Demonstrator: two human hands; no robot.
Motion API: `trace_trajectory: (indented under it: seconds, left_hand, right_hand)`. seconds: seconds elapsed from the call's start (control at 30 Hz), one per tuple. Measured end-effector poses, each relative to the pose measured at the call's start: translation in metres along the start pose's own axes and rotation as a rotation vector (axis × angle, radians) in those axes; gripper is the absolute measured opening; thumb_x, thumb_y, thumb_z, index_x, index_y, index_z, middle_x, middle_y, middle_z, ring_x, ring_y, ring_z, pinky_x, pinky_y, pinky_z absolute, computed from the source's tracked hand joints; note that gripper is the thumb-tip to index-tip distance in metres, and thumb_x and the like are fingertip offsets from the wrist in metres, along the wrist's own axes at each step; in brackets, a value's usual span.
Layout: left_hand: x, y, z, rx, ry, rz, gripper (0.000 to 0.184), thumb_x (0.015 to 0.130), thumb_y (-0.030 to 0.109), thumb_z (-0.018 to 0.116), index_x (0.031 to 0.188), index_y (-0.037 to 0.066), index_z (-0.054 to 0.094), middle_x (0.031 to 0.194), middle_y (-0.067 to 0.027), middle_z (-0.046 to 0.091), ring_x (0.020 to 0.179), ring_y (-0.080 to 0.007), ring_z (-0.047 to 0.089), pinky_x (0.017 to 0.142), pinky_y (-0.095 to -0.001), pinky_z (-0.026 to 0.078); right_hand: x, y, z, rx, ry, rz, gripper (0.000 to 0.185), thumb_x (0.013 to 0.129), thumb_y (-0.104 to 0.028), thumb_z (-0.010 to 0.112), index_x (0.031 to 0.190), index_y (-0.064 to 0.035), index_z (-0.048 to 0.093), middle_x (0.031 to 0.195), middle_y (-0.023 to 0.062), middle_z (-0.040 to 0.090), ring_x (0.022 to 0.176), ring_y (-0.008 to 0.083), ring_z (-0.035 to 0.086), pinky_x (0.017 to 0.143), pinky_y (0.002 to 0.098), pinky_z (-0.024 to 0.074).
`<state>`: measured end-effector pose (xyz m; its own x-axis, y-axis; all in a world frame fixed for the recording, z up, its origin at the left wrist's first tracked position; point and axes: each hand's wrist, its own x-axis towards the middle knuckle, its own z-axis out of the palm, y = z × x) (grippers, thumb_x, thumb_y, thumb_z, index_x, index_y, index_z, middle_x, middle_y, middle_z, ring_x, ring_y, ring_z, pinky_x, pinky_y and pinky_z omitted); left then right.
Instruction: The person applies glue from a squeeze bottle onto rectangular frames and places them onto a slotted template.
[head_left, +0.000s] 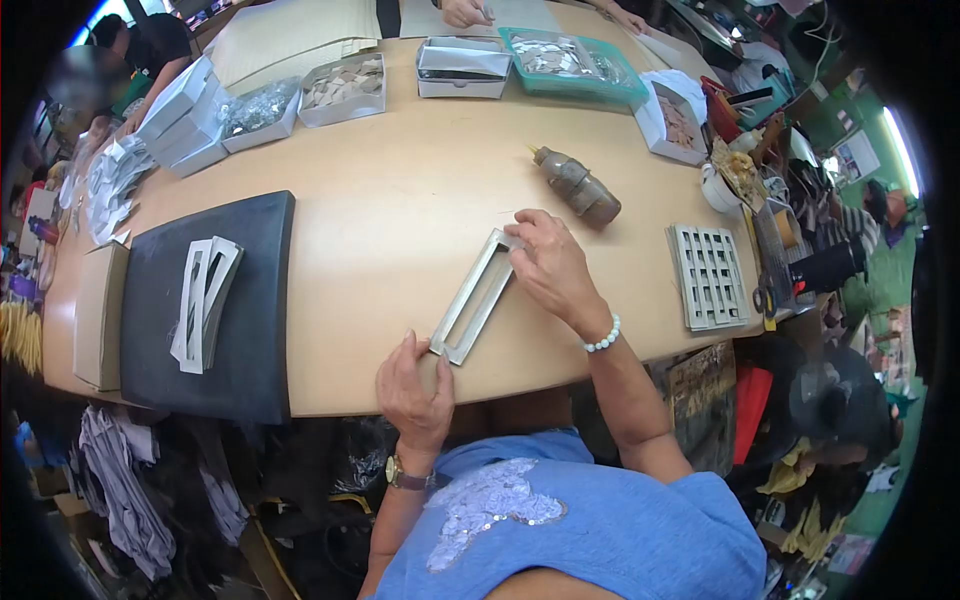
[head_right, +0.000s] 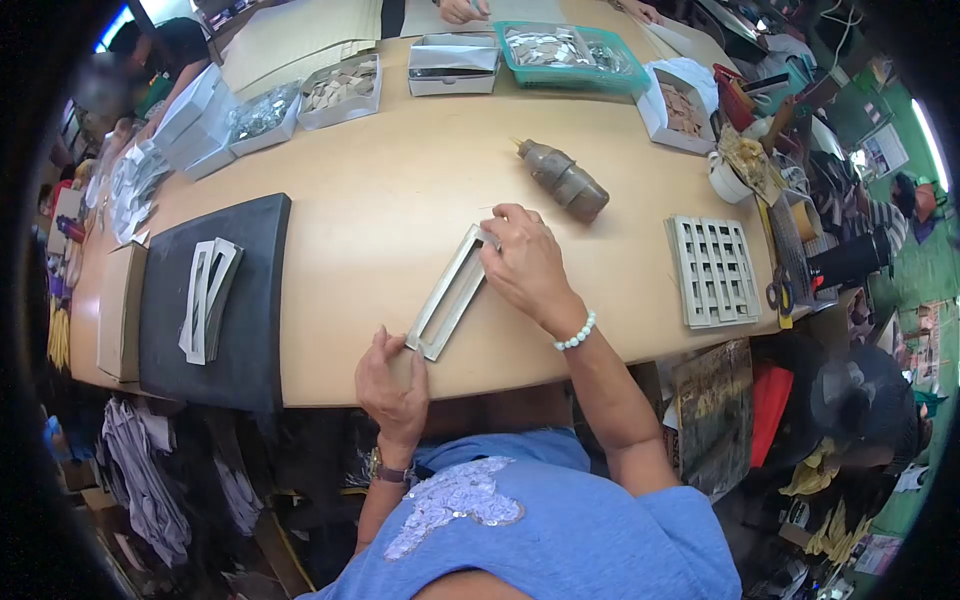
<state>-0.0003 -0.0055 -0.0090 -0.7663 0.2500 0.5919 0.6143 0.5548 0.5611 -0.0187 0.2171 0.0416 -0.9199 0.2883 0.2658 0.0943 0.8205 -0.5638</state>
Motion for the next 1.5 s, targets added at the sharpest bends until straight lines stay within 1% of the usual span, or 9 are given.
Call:
trace_trajectory:
  seconds: [0.17, 0.3, 0.4, 0.6, 0.67, 0.8, 1.1, 1.33, 1.5]
  left_hand:
    - [0.0, 0.002, 0.0, 0.018, -0.009, -0.008, 0.054, 0.074, 0.004, 0.069, 0.124, -0.003, 0.048, 0.095, -0.0127, 0.066, 0.09, -0.0292, 0.062, 0.084, -0.0404, 0.046]
    - [-0.003, 0.001, 0.0, 0.006, -0.026, -0.019, 0.054, 0.077, 0.003, 0.068, 0.126, -0.004, 0.047, 0.096, -0.0136, 0.066, 0.092, -0.0291, 0.062, 0.085, -0.0399, 0.046]
    - [-0.003, 0.002, 0.001, -0.013, -0.033, -0.027, 0.054, 0.078, 0.002, 0.066, 0.127, -0.004, 0.047, 0.098, -0.0134, 0.066, 0.092, -0.0282, 0.062, 0.085, -0.0394, 0.046]
    - [-0.004, 0.004, 0.0, 0.026, -0.032, -0.031, 0.053, 0.078, 0.002, 0.066, 0.127, -0.004, 0.047, 0.098, -0.013, 0.065, 0.092, -0.0278, 0.061, 0.084, -0.0389, 0.046]
    - [-0.004, 0.004, 0.0, 0.029, -0.037, -0.035, 0.053, 0.078, 0.002, 0.066, 0.127, -0.004, 0.047, 0.098, -0.013, 0.064, 0.092, -0.0279, 0.061, 0.084, -0.0388, 0.045]
    - [-0.006, 0.002, 0.001, 0.033, -0.038, -0.024, 0.052, 0.078, 0.002, 0.065, 0.127, -0.004, 0.047, 0.099, -0.0131, 0.064, 0.092, -0.0279, 0.061, 0.086, -0.0389, 0.045]
    - [-0.006, 0.005, 0.002, 0.049, -0.037, -0.049, 0.051, 0.077, 0.0, 0.065, 0.126, -0.004, 0.049, 0.1, -0.0136, 0.064, 0.094, -0.028, 0.06, 0.087, -0.0396, 0.044]
    - [-0.007, 0.004, 0.002, 0.053, -0.051, -0.047, 0.051, 0.078, -0.003, 0.063, 0.127, -0.004, 0.048, 0.101, -0.0143, 0.063, 0.096, -0.0274, 0.059, 0.089, -0.0389, 0.045]
    - [-0.007, 0.002, 0.003, 0.022, -0.045, -0.048, 0.05, 0.078, -0.002, 0.064, 0.126, -0.004, 0.049, 0.101, -0.0145, 0.063, 0.095, -0.027, 0.06, 0.088, -0.0386, 0.045]
  right_hand:
    - [0.004, 0.006, 0.002, -0.12, -0.028, -0.058, 0.028, 0.078, -0.012, 0.053, 0.101, -0.0015, 0.065, 0.111, 0.0168, 0.058, 0.102, 0.0329, 0.055, 0.089, 0.0393, 0.0444]
    - [-0.001, -0.007, -0.008, 0.005, 0.2, -0.156, 0.022, 0.075, -0.012, 0.06, 0.092, -0.0003, 0.066, 0.098, 0.018, 0.061, 0.094, 0.0342, 0.057, 0.087, 0.0392, 0.0449]
    - [-0.002, -0.015, -0.027, 0.132, 0.095, -0.022, 0.018, 0.075, -0.011, 0.063, 0.088, 0.0005, 0.066, 0.089, 0.0146, 0.063, 0.089, 0.0276, 0.06, 0.083, 0.0343, 0.0467]
    - [-0.016, 0.047, -0.105, 0.894, 0.13, 0.229, 0.017, 0.08, -0.013, 0.062, 0.092, -0.0008, 0.064, 0.079, 0.006, 0.066, 0.074, 0.0115, 0.062, 0.067, 0.0247, 0.0479]
    - [-0.028, 0.073, -0.16, 0.688, 0.366, 0.448, 0.017, 0.082, -0.017, 0.058, 0.095, -0.0076, 0.063, 0.081, 0.0021, 0.067, 0.074, 0.0081, 0.061, 0.062, 0.0219, 0.0435]
    - [-0.045, 0.195, -0.236, 0.798, 0.51, 0.615, 0.015, 0.08, -0.019, 0.06, 0.092, -0.0109, 0.064, 0.078, 0.0001, 0.066, 0.068, 0.0068, 0.06, 0.057, 0.0196, 0.0424]
    - [-0.052, 0.265, -0.245, 0.396, 0.472, 0.996, 0.015, 0.076, -0.019, 0.059, 0.085, -0.0078, 0.064, 0.077, 0.0011, 0.065, 0.064, 0.0102, 0.06, 0.058, 0.0255, 0.0438]
    - [-0.054, 0.31, -0.231, 0.187, 0.452, 0.835, 0.026, 0.072, -0.016, 0.059, 0.092, -0.0015, 0.067, 0.079, 0.0096, 0.068, 0.068, 0.022, 0.064, 0.063, 0.0327, 0.0471]
    - [-0.044, 0.27, -0.222, -0.418, 0.453, 0.696, 0.029, 0.077, -0.016, 0.057, 0.099, -0.0013, 0.067, 0.085, 0.0187, 0.067, 0.076, 0.0299, 0.065, 0.071, 0.0356, 0.05]
